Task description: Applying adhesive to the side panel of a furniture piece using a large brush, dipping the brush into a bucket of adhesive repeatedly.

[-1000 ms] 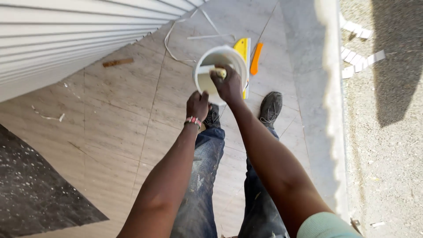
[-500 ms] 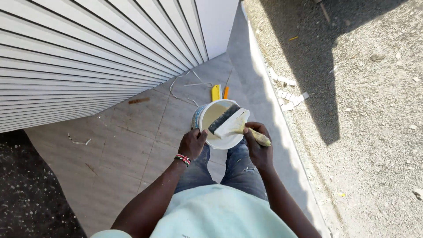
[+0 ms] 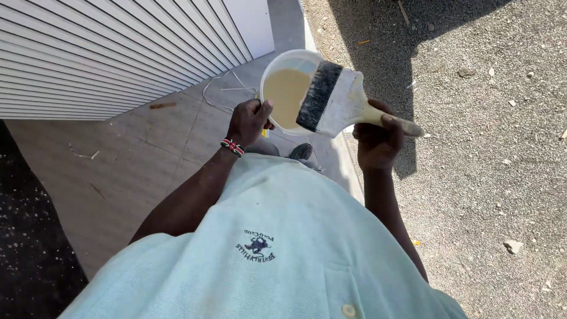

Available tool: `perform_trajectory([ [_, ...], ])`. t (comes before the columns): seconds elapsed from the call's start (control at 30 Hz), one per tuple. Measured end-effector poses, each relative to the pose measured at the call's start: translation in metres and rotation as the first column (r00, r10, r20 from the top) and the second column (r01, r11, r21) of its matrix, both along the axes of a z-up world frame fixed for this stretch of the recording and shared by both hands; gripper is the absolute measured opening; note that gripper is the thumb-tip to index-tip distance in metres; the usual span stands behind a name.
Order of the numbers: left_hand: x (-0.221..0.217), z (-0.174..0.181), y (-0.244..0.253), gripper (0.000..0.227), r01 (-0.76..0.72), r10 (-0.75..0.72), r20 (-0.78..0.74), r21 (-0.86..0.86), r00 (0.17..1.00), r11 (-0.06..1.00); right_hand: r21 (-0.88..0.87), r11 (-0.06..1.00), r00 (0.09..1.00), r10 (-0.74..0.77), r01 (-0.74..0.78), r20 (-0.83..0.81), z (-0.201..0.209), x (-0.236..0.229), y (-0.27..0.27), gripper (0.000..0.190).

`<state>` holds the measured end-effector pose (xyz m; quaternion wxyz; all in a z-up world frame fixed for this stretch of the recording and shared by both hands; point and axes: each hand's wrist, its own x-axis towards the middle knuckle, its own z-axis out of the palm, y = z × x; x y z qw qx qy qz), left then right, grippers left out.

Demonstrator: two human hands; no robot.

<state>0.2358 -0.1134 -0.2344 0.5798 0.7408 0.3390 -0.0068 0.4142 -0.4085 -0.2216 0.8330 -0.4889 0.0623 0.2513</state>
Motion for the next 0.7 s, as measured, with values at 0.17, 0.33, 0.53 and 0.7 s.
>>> perform_trajectory([
  [0.17, 0.056, 0.023, -0.015, 0.062, 0.011, -0.012, 0.129, 0.006, 0.992, 1.0, 0.068, 0.992, 0.995, -0.102, 0.103, -0.013, 0.003, 0.046, -0.021, 0.049],
  [0.33, 0.098, 0.039, -0.018, 0.063, -0.007, 0.013, 0.224, -0.025, 0.975, 1.0, 0.008, 0.986, 0.985, -0.169, 0.169, 0.047, -0.007, 0.092, -0.03, 0.037],
  [0.53, 0.143, 0.035, -0.005, 0.063, -0.072, 0.08, 0.261, -0.041, 0.962, 0.997, -0.044, 0.985, 0.977, -0.158, 0.166, 0.144, -0.038, 0.196, -0.054, 0.028],
  [0.7, 0.192, 0.028, 0.024, 0.061, -0.129, 0.151, 0.265, -0.101, 0.952, 0.986, -0.162, 0.972, 0.962, -0.127, 0.169, 0.242, -0.021, 0.285, -0.033, 0.025],
])
